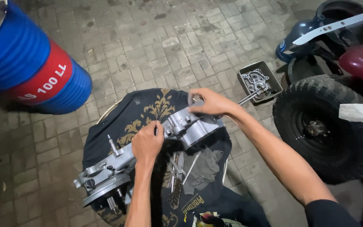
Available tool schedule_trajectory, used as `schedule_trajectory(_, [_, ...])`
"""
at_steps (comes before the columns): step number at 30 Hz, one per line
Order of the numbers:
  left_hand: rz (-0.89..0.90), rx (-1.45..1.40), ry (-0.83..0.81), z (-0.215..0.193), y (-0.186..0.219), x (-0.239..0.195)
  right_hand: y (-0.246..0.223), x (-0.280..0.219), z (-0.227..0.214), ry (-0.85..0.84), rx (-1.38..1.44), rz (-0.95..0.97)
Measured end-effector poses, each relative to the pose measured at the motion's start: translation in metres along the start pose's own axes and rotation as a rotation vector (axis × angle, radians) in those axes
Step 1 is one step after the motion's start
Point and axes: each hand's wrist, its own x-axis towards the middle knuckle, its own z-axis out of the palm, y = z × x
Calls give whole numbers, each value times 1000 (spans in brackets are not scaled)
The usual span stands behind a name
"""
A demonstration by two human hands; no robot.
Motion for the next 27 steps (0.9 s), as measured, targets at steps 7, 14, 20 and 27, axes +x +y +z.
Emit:
schedule_trajectory(7, [14,8,32,-1,1,2,15,20,-1,-61,4,-46])
schedule_trajectory(14, [10,3,32,0,1,0,8,19,-1,-30,20,13])
schedule_trajectory(20, [18,8,52,0,3,1,5,17,-2,-51,10,21])
schedule_trajectory(27, [14,4,48,3,-1,0,15,27,2,6,-5,10])
